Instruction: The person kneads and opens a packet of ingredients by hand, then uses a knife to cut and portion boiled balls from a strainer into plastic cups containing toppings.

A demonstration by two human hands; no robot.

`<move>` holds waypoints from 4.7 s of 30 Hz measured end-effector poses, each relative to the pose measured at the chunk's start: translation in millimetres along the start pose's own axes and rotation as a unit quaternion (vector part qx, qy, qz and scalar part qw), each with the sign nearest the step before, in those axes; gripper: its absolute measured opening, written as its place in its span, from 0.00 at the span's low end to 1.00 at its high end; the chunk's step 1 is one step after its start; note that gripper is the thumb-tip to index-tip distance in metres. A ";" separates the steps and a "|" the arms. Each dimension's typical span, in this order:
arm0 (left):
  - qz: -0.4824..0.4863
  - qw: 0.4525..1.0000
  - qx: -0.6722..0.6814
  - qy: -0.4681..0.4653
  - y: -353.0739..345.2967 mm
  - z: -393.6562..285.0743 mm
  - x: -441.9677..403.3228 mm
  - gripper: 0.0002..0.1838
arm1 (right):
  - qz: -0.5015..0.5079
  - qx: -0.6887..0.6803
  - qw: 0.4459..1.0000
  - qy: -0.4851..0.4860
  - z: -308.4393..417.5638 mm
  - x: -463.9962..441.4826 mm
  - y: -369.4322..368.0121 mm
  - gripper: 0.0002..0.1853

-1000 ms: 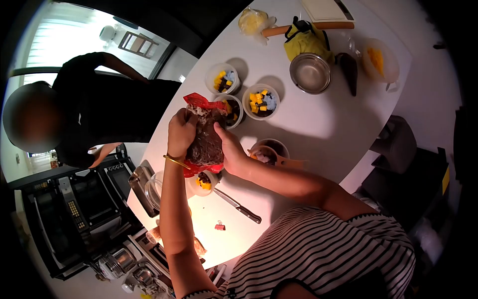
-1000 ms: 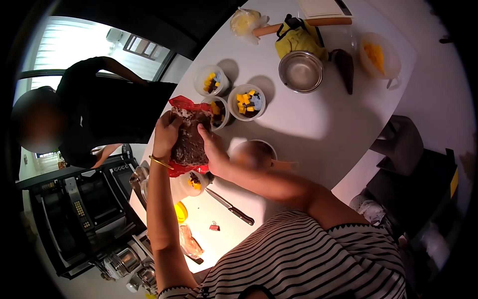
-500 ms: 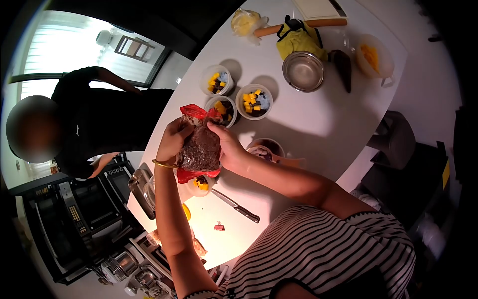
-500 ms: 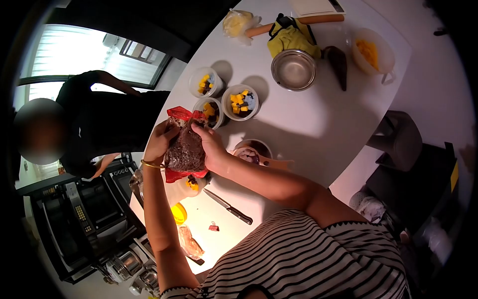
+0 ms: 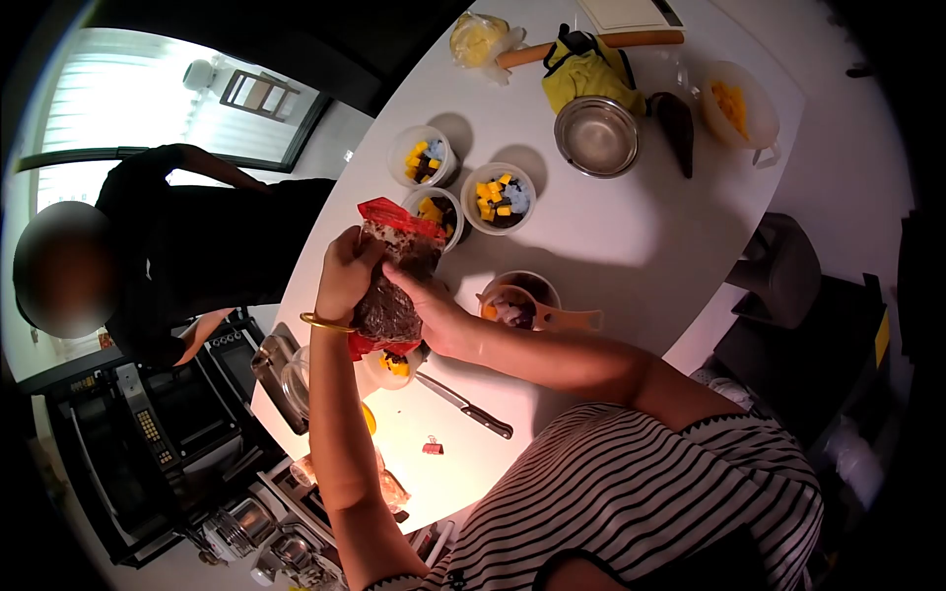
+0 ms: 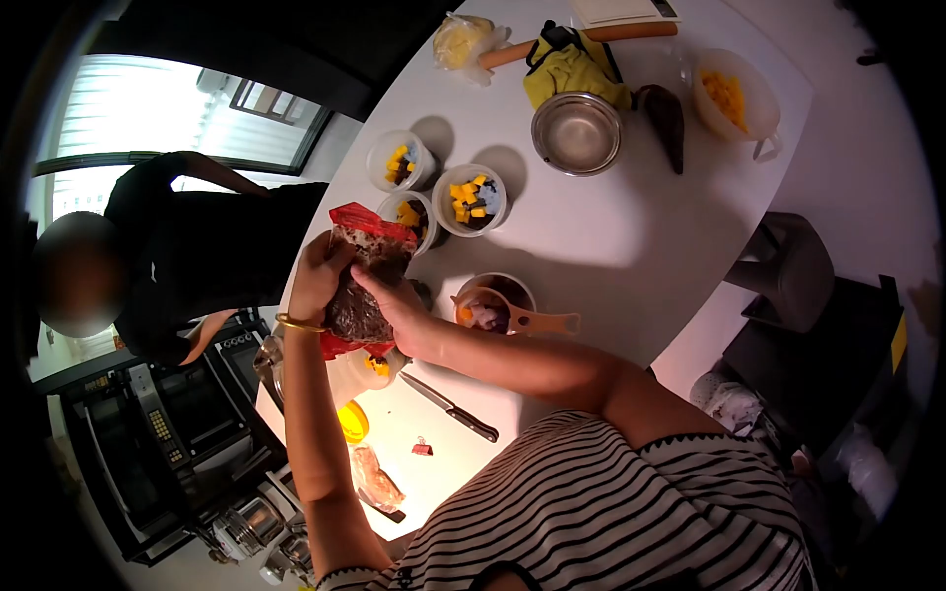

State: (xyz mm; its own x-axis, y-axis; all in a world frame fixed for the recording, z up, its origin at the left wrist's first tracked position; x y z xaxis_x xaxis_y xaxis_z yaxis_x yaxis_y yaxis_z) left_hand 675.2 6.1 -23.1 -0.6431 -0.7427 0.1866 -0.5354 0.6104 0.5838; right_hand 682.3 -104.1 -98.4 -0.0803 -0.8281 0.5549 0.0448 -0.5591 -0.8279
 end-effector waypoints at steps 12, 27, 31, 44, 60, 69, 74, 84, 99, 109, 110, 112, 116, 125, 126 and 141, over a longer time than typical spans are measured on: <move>-0.074 0.995 -0.065 -0.031 10.3 24.7 -14.2 0.07 | 0.026 0.023 0.999 0.017 17.4 2.3 -7.4 0.38; -0.091 0.990 -0.090 -0.055 29.4 -29.3 -104.0 0.11 | -0.034 0.140 0.986 0.081 62.7 -41.3 -40.3 0.43; -0.033 0.956 -0.283 -0.069 9.4 -33.9 -137.5 0.16 | -0.069 0.148 0.981 0.100 82.8 -47.9 -47.2 0.44; -0.030 0.950 -0.301 -0.073 2.2 -7.1 -137.8 0.15 | -0.016 0.132 0.991 0.026 75.9 -65.6 -33.2 0.55; -0.039 0.995 -0.081 -0.052 17.6 3.3 -122.0 0.12 | -0.050 -0.063 0.996 0.037 83.0 -75.3 -21.4 0.19; 0.009 1.000 -0.007 0.025 15.5 0.8 -112.0 0.09 | -0.082 -0.104 0.990 0.046 82.6 -83.1 -18.6 0.15; -0.005 0.999 0.025 0.040 14.5 -1.4 -107.6 0.08 | -0.087 -0.116 0.989 0.042 93.1 -76.1 -28.8 0.13; 0.007 0.995 0.067 0.074 8.7 -15.7 -99.8 0.11 | -0.128 -0.103 0.976 0.140 95.0 -86.6 -25.6 0.08; 0.048 0.985 0.086 0.144 -4.5 -24.7 -114.6 0.19 | -0.053 -0.100 0.992 0.054 84.7 -80.6 -26.5 0.11; -0.056 0.991 -0.023 0.123 -2.9 -21.0 -121.6 0.15 | -0.165 -0.113 0.976 0.091 93.3 -70.2 -28.5 0.13; -0.055 0.991 -0.023 0.124 -1.9 -21.8 -122.3 0.15 | -0.150 -0.124 0.978 0.078 90.0 -75.8 -26.0 0.13; -0.020 0.990 -0.034 0.137 -2.4 -24.1 -124.0 0.13 | -0.155 -0.093 0.982 0.051 89.8 -78.2 -25.2 0.14; 0.022 0.991 0.024 0.128 -11.3 -30.5 -121.0 0.11 | -0.180 -0.051 0.982 -0.003 86.6 -89.7 -20.7 0.15; -0.042 0.998 0.012 0.038 -6.5 -22.2 -118.4 0.13 | -0.153 -0.098 0.983 0.023 92.9 -69.5 -25.5 0.14; -0.043 0.998 0.011 0.037 -5.4 -22.1 -117.5 0.13 | -0.153 -0.098 0.983 0.023 91.5 -67.7 -24.8 0.14; 0.028 0.985 0.132 0.108 -32.6 -92.6 -26.4 0.13 | -0.063 -0.023 0.997 0.035 96.7 33.1 22.5 0.12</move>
State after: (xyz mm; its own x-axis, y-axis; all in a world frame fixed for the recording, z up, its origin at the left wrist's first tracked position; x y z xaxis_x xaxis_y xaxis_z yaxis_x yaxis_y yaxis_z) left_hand 760.3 -19.7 26.1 -0.5596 -0.7294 0.3934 -0.6437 0.6815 0.3480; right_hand 777.0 -148.1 -90.6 -0.1523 -0.7457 0.6486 -0.0158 -0.6543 -0.7560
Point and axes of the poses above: each hand's wrist, its own x-axis away from the middle knuckle, its own y-axis out of the back of the hand, z = x × y, the point moved 4 cm from there along -x, towards the middle knuckle, and after that the axes turned 8 degrees about -z, right-handed, at the moved point
